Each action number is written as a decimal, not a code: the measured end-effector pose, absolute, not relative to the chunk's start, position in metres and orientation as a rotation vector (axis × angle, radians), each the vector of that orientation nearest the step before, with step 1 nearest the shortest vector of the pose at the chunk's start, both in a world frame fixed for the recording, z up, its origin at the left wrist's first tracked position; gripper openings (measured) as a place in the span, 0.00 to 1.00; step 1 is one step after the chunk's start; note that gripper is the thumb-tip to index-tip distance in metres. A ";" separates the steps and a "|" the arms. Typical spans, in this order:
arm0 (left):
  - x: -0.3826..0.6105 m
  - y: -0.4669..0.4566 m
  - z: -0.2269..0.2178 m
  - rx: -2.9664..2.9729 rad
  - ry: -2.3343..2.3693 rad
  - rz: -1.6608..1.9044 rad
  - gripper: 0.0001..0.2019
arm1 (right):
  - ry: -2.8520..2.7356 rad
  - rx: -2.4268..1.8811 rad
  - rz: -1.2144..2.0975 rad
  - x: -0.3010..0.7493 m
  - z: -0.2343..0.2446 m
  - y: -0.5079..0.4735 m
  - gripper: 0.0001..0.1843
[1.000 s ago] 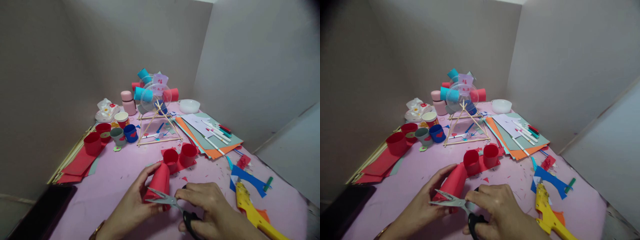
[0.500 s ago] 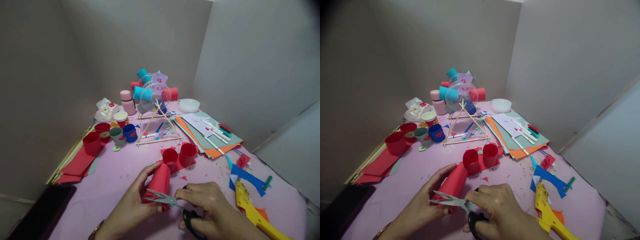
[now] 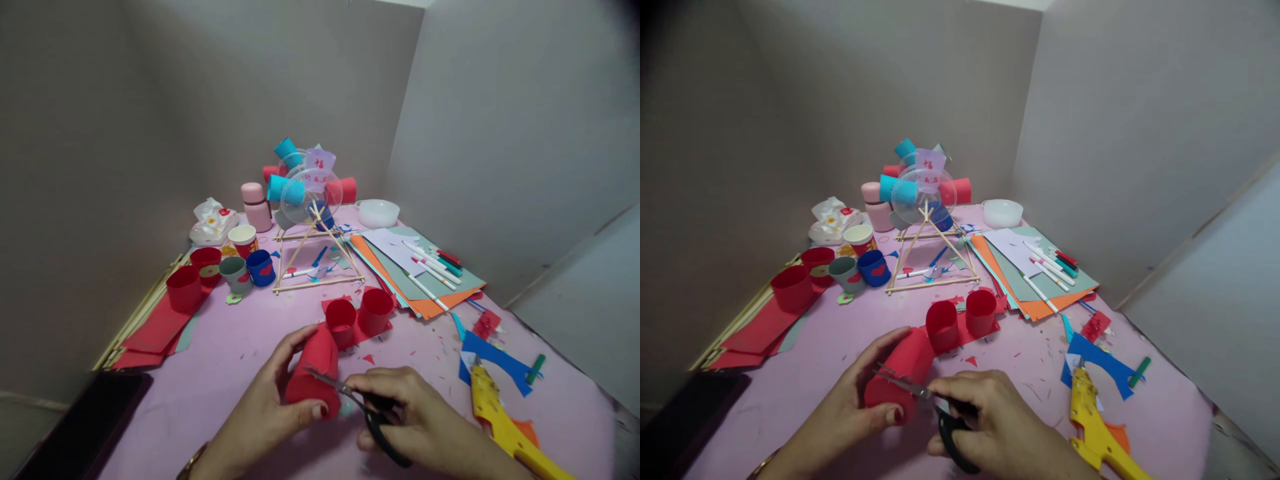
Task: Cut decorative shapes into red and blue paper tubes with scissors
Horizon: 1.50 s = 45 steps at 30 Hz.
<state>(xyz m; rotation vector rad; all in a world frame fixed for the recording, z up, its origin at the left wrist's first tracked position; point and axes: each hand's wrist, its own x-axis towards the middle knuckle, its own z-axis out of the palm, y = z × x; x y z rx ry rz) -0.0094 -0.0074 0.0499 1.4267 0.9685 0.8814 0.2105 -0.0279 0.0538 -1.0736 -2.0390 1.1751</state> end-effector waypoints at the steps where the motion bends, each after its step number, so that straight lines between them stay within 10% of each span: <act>1: -0.009 -0.007 0.050 1.420 0.962 0.883 0.34 | -2.013 -1.074 1.222 0.210 0.053 -0.028 0.09; 11: -0.008 -0.006 0.050 1.442 0.930 0.898 0.31 | -1.570 -1.001 1.654 0.212 0.043 -0.029 0.20; 30: -0.007 -0.005 0.027 1.532 1.101 1.448 0.35 | -1.872 -1.063 0.089 0.208 0.013 -0.024 0.27; 45: -0.010 -0.011 0.016 1.902 1.127 1.662 0.41 | -1.641 -0.928 0.826 0.202 0.015 -0.024 0.21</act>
